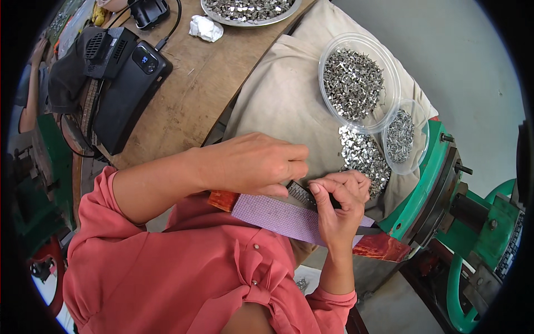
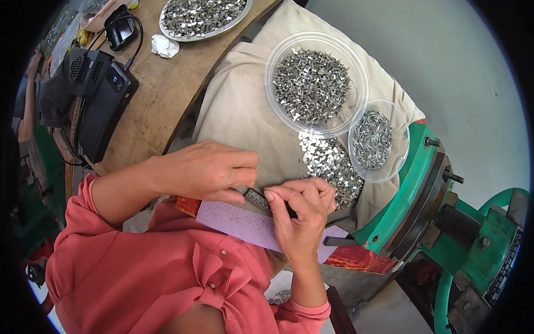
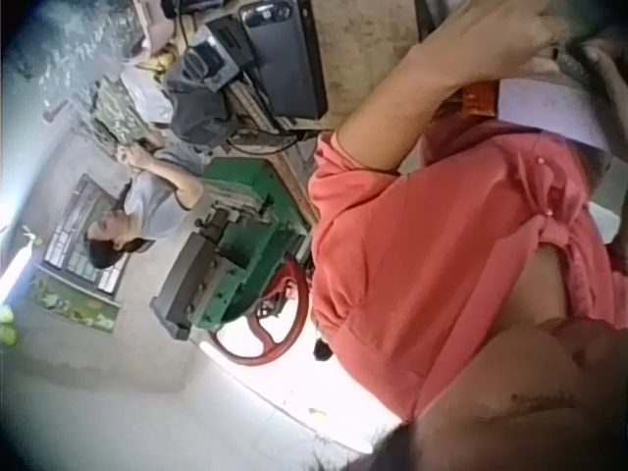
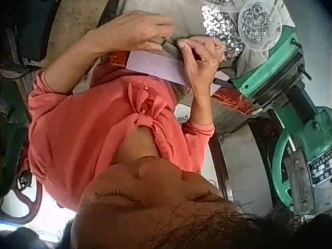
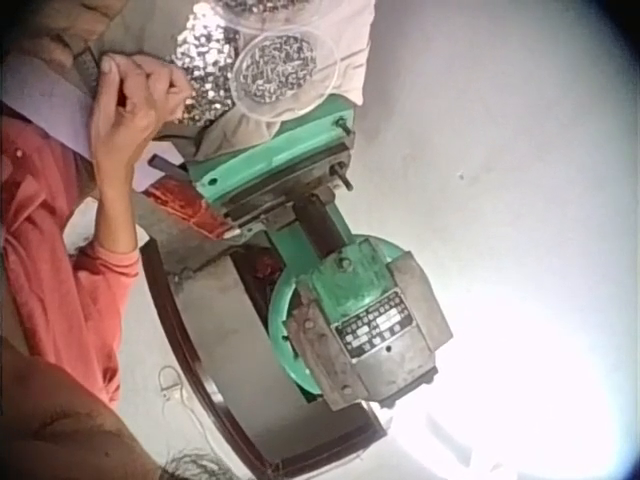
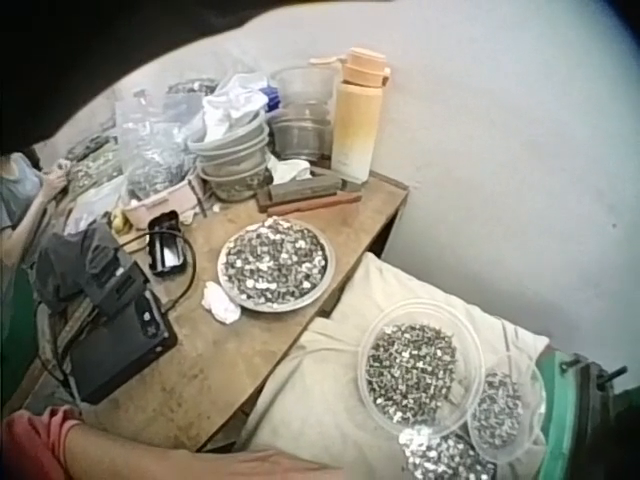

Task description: The person assembles small metal components onto a metal carrier strip using a manual press machine.

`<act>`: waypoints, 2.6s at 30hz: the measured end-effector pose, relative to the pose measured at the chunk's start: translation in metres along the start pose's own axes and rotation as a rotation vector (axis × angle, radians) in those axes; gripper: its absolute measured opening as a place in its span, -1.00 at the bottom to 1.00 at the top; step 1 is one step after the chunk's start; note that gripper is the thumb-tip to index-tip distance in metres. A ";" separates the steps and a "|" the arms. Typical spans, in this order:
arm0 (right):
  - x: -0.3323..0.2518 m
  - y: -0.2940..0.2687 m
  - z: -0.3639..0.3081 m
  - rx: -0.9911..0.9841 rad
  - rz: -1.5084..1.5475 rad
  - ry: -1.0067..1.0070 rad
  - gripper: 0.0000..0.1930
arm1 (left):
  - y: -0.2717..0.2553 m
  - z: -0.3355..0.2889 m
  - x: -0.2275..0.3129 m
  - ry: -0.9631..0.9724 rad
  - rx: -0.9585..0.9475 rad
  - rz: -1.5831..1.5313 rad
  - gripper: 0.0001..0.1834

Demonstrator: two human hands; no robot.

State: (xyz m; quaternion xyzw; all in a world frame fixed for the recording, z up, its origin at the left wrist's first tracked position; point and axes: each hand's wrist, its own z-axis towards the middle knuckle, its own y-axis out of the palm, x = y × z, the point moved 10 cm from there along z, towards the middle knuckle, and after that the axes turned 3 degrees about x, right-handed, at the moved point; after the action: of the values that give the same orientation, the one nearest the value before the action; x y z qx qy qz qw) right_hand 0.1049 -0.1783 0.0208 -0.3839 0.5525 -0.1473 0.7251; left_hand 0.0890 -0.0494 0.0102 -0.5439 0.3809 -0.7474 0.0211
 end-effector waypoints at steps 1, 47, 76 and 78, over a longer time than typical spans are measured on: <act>0.000 0.001 0.000 -0.002 0.002 0.001 -0.92 | 0.001 0.001 0.000 -0.010 -0.018 -0.004 -0.64; 0.001 0.008 0.003 -0.139 -0.153 0.093 -0.86 | 0.004 0.000 -0.007 -0.059 -0.056 -0.047 -0.65; 0.003 -0.005 0.000 -0.157 -0.187 0.048 -0.86 | 0.002 0.002 -0.003 -0.023 -0.017 -0.028 -0.67; 0.003 -0.005 0.000 -0.163 -0.183 0.053 -0.86 | 0.002 0.001 -0.002 -0.019 -0.011 -0.018 -0.68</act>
State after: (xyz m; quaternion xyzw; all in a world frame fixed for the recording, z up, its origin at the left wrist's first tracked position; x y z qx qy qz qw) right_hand 0.1072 -0.1832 0.0222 -0.4864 0.5442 -0.1774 0.6601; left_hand 0.0901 -0.0506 0.0071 -0.5543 0.3801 -0.7403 0.0150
